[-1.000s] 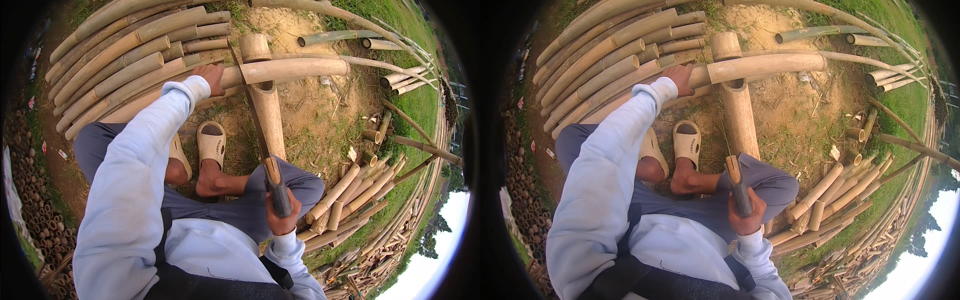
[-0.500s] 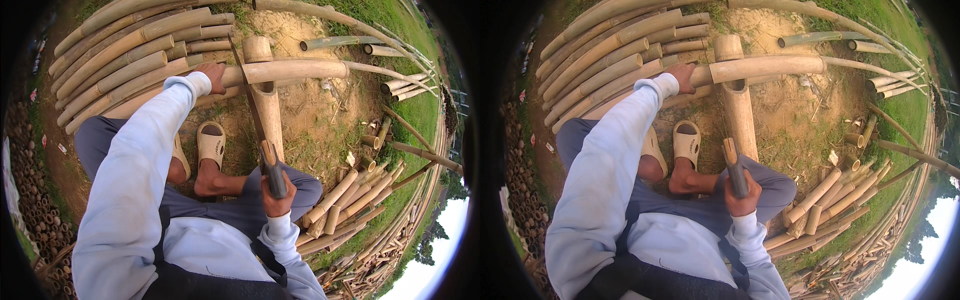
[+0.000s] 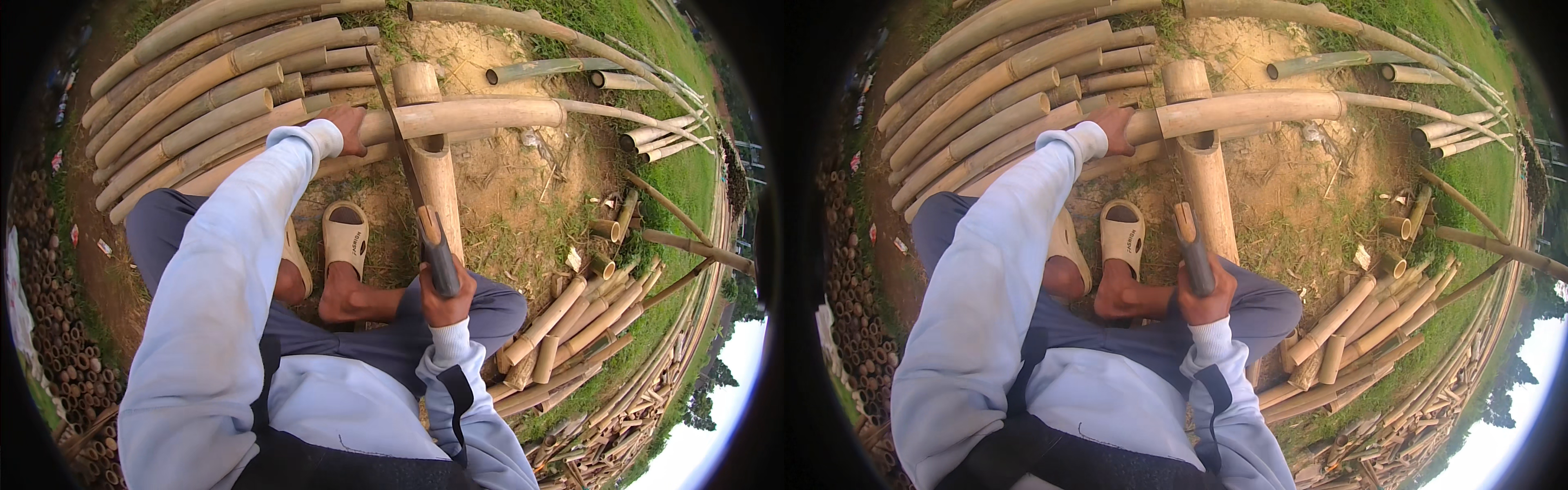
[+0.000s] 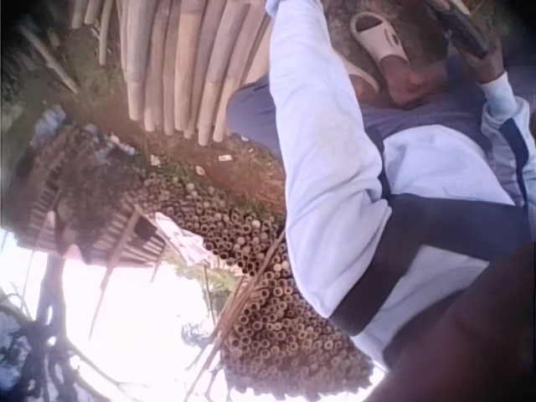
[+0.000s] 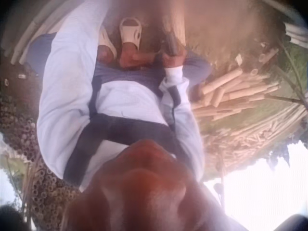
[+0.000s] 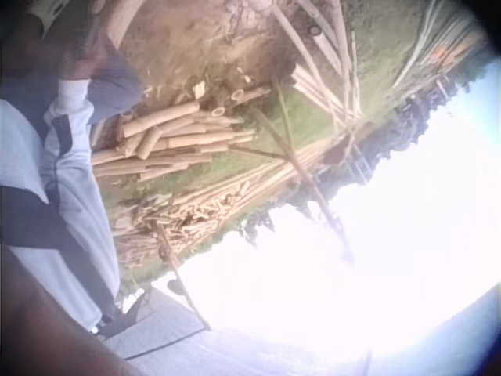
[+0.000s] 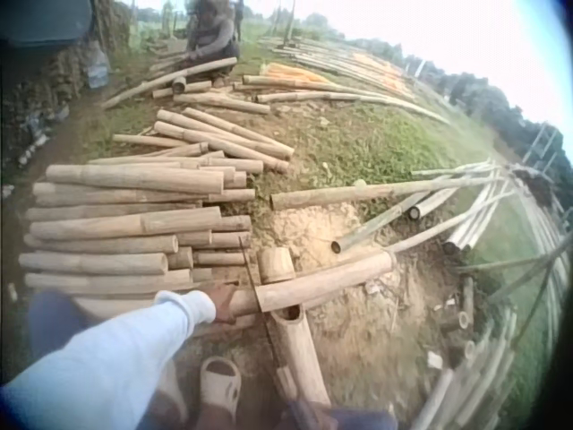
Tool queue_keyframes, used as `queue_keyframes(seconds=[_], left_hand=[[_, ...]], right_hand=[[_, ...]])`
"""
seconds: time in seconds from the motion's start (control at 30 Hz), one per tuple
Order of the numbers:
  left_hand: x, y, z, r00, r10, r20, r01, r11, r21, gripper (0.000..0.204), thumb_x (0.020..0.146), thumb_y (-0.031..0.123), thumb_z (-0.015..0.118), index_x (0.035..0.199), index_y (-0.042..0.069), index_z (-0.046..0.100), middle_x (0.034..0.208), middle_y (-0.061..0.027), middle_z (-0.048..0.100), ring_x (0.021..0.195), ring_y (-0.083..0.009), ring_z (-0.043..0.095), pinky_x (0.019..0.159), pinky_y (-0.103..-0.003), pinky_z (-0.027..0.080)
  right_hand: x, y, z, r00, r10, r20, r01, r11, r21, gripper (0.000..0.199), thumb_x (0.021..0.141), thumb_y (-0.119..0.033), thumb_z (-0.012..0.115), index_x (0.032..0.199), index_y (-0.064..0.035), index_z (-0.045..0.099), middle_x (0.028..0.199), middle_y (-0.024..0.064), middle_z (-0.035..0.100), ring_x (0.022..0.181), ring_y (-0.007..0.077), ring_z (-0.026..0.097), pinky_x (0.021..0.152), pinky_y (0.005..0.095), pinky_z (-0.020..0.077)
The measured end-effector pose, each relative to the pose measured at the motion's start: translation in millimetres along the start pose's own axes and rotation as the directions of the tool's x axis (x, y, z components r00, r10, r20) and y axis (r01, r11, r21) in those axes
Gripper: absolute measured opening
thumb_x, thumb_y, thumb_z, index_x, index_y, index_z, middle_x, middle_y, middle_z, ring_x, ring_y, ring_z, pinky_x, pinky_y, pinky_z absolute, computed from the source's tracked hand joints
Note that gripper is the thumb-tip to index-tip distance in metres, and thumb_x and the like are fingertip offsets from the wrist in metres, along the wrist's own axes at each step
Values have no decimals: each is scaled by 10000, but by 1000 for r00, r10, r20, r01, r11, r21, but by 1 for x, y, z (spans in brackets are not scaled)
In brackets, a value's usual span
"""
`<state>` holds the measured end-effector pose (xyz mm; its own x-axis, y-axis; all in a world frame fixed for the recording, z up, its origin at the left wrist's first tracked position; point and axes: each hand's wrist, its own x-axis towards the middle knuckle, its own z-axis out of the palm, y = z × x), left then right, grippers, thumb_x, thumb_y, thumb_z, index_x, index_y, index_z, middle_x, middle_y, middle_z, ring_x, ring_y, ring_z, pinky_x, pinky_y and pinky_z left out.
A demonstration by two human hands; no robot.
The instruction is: The person sits on the ground and uses a hand saw to cut bamboo poles into shorter sections. They repeatedly position a pole, saw through it, and set the cut piece aside.
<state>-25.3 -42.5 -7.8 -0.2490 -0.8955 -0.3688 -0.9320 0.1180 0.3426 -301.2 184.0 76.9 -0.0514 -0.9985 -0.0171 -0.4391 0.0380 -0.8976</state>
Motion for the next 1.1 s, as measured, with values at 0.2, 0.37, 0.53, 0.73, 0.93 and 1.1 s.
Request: queue_keyframes(seconds=[0.2, 0.37, 0.53, 0.73, 0.93, 1.1], left_hand=[[-7, 4, 5, 998, 3, 57, 0, 999, -50, 640, 649, 334, 806, 1141, -33, 624, 1058, -290, 685, 1027, -451, 658, 911, -496, 532], [2, 12, -3, 997, 56, 56, -53, 997, -47, 667, 649, 337, 805, 1167, -41, 623, 1034, -290, 692, 1009, -451, 667, 912, -484, 536], [1, -2, -12, 998, 43, 56, -39, 997, -69, 625, 652, 347, 798, 1119, -42, 649, 1028, -283, 699, 1027, -445, 668, 911, -479, 541], [4, 2, 5, 993, 35, 114, -26, 997, -79, 657, 642, 360, 798, 1126, -55, 642, 1041, -290, 696, 1027, -446, 667, 912, -480, 543], [0, 0, 2, 997, 48, 58, -44, 997, -70, 647, 649, 362, 803, 1116, -56, 640, 1098, -283, 688, 1067, -434, 656, 941, -471, 534], [-23, 16, 19, 982, 62, -176, -40, 991, 127, 635, 690, 344, 825, 1145, 13, 529, 1091, -230, 672, 1058, -391, 654, 912, -467, 527]], right_hand=[[-52, -25, -46, 995, 88, 41, -81, 985, -154, 173, 805, -1, 718, 976, 4, 693, 731, 149, 662, 673, 211, 712, 640, 315, 521], [55, 37, 46, 1000, -5, 2, 5, 1000, -11, 138, 868, -70, 726, 881, 13, 617, 647, 46, 546, 600, 92, 476, 583, 272, 432], [-2, 10, 7, 1000, -26, 5, 27, 999, -48, 210, 812, -42, 733, 1014, 1, 694, 754, 147, 674, 678, 250, 708, 648, 332, 530], [-17, 11, -5, 999, 38, -9, -39, 990, -133, 148, 816, -28, 721, 960, -3, 695, 719, 144, 659, 653, 234, 689, 646, 337, 524], [27, 48, 33, 998, 45, 36, -45, 999, 13, 175, 822, -46, 726, 986, 1, 687, 729, 146, 660, 649, 194, 671, 638, 327, 516], [5, 31, 16, 999, -3, -38, 4, 1000, 8, 200, 816, -36, 719, 1010, 4, 687, 741, 146, 671, 679, 196, 690, 659, 317, 525]])
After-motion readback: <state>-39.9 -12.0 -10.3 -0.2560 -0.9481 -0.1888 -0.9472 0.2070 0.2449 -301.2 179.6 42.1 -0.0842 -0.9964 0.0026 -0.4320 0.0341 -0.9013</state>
